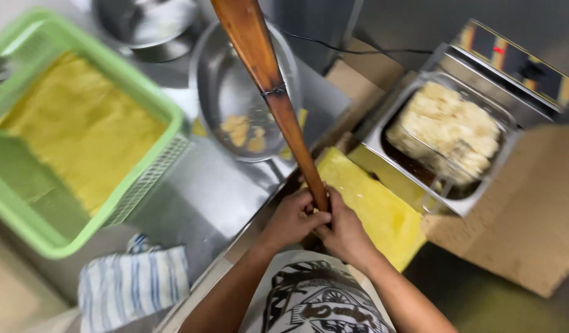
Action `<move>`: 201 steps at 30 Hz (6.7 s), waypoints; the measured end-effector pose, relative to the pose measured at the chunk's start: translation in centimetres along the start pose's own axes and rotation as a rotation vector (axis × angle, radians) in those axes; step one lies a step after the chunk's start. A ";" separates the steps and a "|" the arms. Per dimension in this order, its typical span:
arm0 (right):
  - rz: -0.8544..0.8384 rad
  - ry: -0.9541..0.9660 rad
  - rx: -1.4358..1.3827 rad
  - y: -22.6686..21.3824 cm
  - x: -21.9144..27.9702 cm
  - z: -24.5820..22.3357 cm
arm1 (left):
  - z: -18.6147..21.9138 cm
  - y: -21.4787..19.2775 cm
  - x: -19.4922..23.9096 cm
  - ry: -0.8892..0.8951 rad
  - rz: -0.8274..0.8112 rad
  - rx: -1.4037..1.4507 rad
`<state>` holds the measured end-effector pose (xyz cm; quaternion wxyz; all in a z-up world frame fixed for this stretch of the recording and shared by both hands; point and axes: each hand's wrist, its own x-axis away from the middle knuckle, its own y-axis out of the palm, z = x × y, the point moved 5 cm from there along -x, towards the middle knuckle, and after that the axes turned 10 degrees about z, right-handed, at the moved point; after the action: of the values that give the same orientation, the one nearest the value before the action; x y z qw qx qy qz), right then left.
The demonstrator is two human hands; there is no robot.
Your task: Frying and draining chips in a commercial deep fryer using a skimmer and a basket.
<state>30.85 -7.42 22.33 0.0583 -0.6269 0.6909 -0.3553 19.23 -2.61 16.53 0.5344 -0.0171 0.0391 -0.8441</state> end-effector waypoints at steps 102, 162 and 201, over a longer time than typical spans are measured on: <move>0.084 0.705 -0.844 -22.0 15.9 24.3 | 15.0 30.5 -19.6 -0.659 -0.488 0.564; 1.014 0.445 0.402 -7.4 28.5 19.3 | -0.5 25.0 -8.3 -0.718 -0.511 0.293; 0.254 -0.592 0.466 6.8 -13.5 1.0 | -12.3 -9.2 0.5 -0.687 -0.074 0.071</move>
<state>28.60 4.17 12.82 0.4390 -0.5819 0.6171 -0.2964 9.84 1.40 5.03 0.4855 -0.2832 -0.1731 -0.8088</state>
